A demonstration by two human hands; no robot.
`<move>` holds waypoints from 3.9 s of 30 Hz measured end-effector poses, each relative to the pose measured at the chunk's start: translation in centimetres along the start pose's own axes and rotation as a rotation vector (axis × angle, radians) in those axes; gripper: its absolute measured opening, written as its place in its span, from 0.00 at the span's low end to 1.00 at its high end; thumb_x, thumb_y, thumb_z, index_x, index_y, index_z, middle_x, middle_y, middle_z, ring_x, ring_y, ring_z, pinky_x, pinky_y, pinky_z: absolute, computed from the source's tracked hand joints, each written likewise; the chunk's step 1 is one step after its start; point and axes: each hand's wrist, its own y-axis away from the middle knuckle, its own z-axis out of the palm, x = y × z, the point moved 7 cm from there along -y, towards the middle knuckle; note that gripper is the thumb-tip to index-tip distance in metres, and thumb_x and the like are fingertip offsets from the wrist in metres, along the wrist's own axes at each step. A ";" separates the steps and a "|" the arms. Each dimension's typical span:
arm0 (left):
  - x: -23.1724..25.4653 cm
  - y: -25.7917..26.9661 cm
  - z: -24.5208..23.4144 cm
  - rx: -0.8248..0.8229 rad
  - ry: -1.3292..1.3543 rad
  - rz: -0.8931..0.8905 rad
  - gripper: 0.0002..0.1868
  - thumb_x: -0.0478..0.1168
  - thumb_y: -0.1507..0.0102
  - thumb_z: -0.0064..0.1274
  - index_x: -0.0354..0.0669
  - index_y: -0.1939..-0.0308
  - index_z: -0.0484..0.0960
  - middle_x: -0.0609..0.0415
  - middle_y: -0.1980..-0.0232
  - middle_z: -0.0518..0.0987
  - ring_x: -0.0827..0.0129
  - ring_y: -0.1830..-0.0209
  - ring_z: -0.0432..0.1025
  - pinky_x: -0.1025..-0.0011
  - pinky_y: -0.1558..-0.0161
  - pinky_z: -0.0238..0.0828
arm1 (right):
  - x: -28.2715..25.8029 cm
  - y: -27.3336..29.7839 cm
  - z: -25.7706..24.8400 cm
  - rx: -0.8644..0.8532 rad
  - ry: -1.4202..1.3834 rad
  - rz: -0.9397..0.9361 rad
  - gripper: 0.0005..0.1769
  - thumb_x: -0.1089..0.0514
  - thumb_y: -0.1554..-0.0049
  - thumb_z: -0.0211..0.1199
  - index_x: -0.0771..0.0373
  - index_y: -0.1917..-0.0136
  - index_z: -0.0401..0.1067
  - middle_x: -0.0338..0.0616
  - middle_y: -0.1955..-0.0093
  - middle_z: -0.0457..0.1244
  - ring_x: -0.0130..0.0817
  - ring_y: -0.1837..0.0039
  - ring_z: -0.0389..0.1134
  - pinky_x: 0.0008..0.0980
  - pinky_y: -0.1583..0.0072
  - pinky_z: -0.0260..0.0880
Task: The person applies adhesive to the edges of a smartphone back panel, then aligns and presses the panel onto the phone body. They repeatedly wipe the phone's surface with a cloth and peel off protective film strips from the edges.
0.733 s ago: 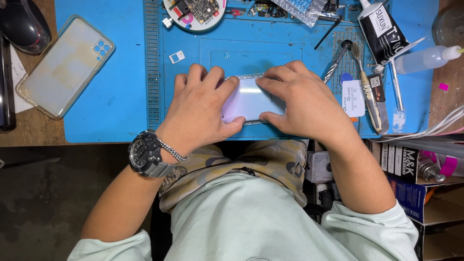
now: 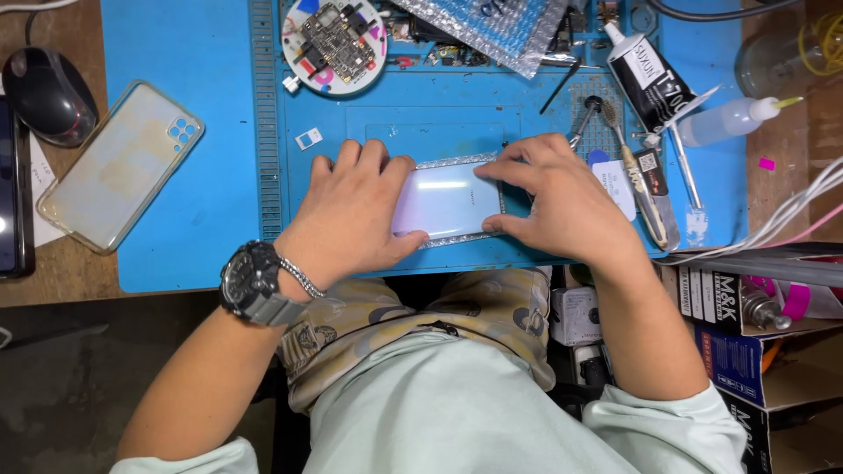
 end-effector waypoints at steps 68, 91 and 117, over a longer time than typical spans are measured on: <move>3.5 9.5 -6.2 0.621 1.142 -0.074 0.19 0.34 0.33 0.45 0.36 0.37 0.67 0.47 0.51 0.74 0.64 0.53 0.71 0.68 0.46 0.75 | -7.3 6.8 2.2 0.062 -1.642 0.257 0.10 0.60 0.45 0.69 0.66 0.53 0.72 0.42 0.62 0.69 0.32 0.62 0.71 0.30 0.60 0.76; 4.8 7.3 -0.3 -0.026 2.035 -0.241 0.26 0.39 0.37 0.60 0.30 0.39 0.71 0.54 0.66 0.77 0.70 0.70 0.76 0.73 0.73 0.78 | -9.5 5.4 1.1 -0.054 -1.654 0.267 0.16 0.55 0.39 0.62 0.75 0.54 0.70 0.52 0.70 0.66 0.39 0.74 0.69 0.29 0.72 0.73; 4.0 8.1 2.8 -0.090 2.043 0.129 0.27 0.47 0.35 0.65 0.37 0.40 0.73 0.57 0.60 0.82 0.75 0.64 0.74 0.78 0.62 0.72 | -12.7 6.8 -2.5 -0.189 -1.381 0.054 0.30 0.40 0.34 0.48 0.69 0.57 0.75 0.49 0.64 0.70 0.39 0.65 0.75 0.30 0.61 0.80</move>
